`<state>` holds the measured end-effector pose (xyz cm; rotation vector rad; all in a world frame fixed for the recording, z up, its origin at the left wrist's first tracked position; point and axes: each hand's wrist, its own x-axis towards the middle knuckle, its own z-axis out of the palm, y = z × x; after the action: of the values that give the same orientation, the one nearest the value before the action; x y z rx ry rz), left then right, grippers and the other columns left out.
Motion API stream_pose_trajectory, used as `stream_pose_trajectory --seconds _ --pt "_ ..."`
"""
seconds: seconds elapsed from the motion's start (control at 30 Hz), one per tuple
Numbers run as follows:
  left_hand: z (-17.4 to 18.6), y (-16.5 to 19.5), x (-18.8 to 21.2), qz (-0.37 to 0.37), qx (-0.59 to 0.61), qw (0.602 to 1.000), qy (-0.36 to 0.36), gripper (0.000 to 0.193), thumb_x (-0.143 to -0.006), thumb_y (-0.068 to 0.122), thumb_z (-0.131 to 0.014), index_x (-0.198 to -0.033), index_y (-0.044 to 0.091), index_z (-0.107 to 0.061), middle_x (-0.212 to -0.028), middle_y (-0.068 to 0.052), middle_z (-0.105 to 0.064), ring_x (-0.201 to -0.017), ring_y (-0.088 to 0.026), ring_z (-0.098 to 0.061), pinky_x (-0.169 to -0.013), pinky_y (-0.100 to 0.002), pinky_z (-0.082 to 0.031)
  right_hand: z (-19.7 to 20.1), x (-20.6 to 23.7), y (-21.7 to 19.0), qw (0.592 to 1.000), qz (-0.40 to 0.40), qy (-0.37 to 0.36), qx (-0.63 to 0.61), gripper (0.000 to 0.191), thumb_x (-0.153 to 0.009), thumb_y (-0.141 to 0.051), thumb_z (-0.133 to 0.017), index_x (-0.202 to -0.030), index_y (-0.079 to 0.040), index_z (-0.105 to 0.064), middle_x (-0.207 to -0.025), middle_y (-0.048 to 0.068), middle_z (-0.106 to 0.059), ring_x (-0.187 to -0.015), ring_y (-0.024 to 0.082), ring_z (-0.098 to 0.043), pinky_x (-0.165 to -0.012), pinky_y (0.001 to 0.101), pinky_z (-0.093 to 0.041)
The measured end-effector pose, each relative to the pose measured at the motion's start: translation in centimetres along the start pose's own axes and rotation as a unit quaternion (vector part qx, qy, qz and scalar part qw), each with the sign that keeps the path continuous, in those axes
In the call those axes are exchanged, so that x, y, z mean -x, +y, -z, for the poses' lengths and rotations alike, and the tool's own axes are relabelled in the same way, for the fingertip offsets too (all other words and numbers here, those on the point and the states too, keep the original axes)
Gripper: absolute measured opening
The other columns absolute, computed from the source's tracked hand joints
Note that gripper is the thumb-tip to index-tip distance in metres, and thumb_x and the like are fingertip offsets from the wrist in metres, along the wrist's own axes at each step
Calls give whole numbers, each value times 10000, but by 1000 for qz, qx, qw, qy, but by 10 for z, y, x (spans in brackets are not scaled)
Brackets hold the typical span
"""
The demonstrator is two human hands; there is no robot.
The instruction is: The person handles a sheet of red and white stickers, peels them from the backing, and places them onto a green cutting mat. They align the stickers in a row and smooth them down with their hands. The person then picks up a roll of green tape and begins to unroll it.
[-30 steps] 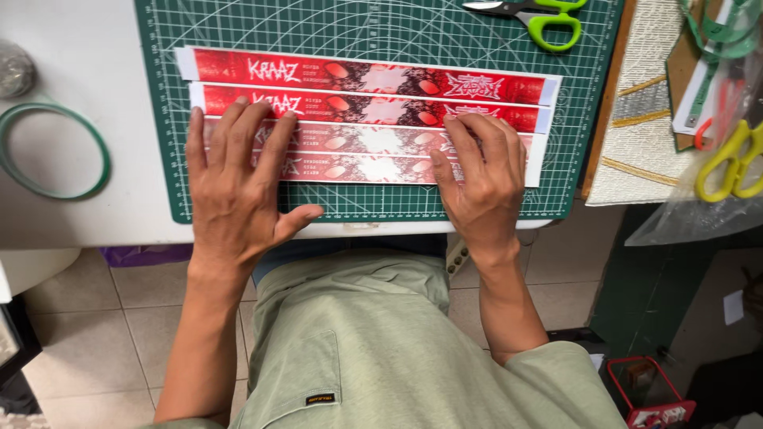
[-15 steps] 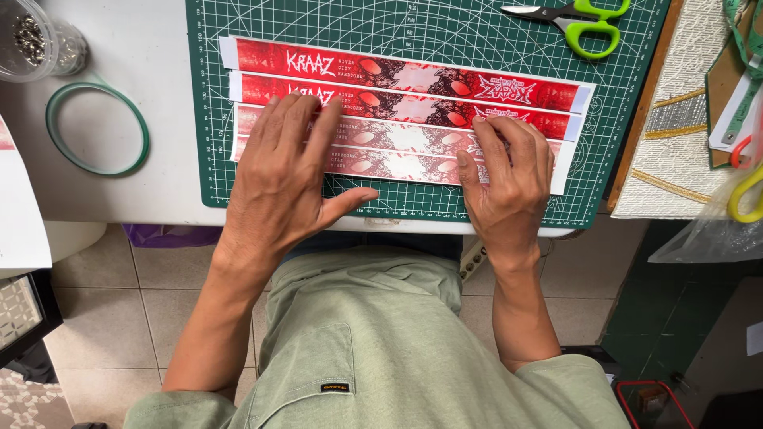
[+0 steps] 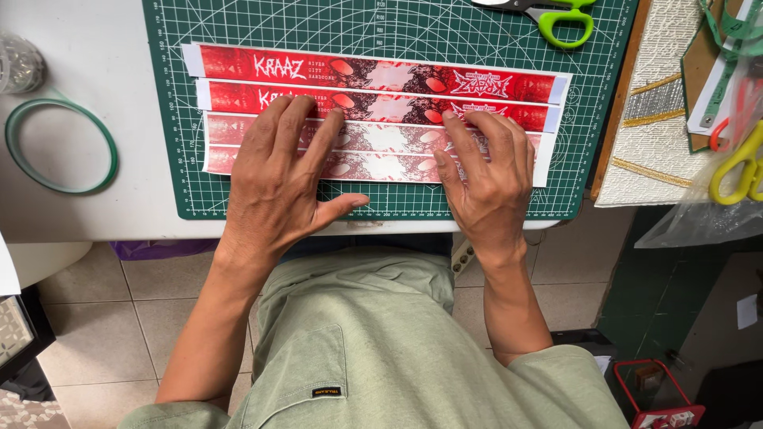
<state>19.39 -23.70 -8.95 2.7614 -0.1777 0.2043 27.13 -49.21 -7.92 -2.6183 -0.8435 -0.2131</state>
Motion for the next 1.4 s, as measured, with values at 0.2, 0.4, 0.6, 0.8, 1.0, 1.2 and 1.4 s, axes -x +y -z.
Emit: stream_pose_trajectory --seconds 0.2,0.4,0.6,0.8,1.0,1.2,1.4 --pt "-4 -1 3 2 -5 1000 10 977 -911 884 -479 -1460 85 -604 -1422 -196 -516 -1382 -386 -484 -1170 -517 -461 -6 2 3 1000 -2 1 4 330 -1076 -300 -699 -1326 -88 -739 -1310 97 -620 -1262 289 -578 -1104 453 -470" --pt "-7 -2 4 0 5 1000 19 1002 -902 896 -454 -1467 81 -602 -1440 -195 -514 -1389 -382 -482 -1178 -519 -463 -6 3 4 1000 -6 2 0 327 -1081 -304 -695 -1325 -91 -740 -1306 95 -622 -1260 287 -577 -1104 451 -473" --pt "-4 -1 4 2 10 1000 16 982 -929 878 -472 -1469 69 -606 -1438 -192 -524 -1386 -381 -490 -1176 -515 -467 -3 1 3 1000 -10 4 -20 352 -1075 -303 -696 -1309 -41 -727 -1303 108 -624 -1256 308 -589 -1098 465 -479" --pt "-3 0 2 0 11 1000 23 958 -923 861 -485 -1462 80 -616 -1423 -187 -539 -1375 -378 -501 -1164 -514 -469 0 -1 4 999 -22 -5 -43 370 -1081 -313 -696 -1304 -18 -709 -1295 121 -632 -1241 317 -600 -1096 447 -498" --pt "-3 1 2 1 9 1000 25 957 -921 864 -478 -1469 91 -617 -1422 -189 -542 -1372 -381 -506 -1162 -515 -471 12 5 16 1000 -22 -17 3 373 -1083 -338 -678 -1305 -41 -719 -1312 108 -640 -1264 305 -602 -1178 529 -426" --pt "-2 0 4 3 2 1000 23 977 -922 877 -448 -1479 93 -619 -1439 -192 -542 -1382 -384 -506 -1172 -512 -470 19 18 38 998 -50 -11 21 439 -1125 -417 -566 -1352 -73 -717 -1332 108 -630 -1288 293 -592 -1241 574 -329" --pt "-3 1 4 5 4 1000 19 989 -916 885 -434 -1484 97 -620 -1447 -190 -540 -1386 -384 -505 -1174 -511 -468 12 24 45 998 -57 -1 14 462 -1155 -441 -500 -1356 -81 -709 -1340 112 -620 -1301 294 -585 -1259 570 -308"
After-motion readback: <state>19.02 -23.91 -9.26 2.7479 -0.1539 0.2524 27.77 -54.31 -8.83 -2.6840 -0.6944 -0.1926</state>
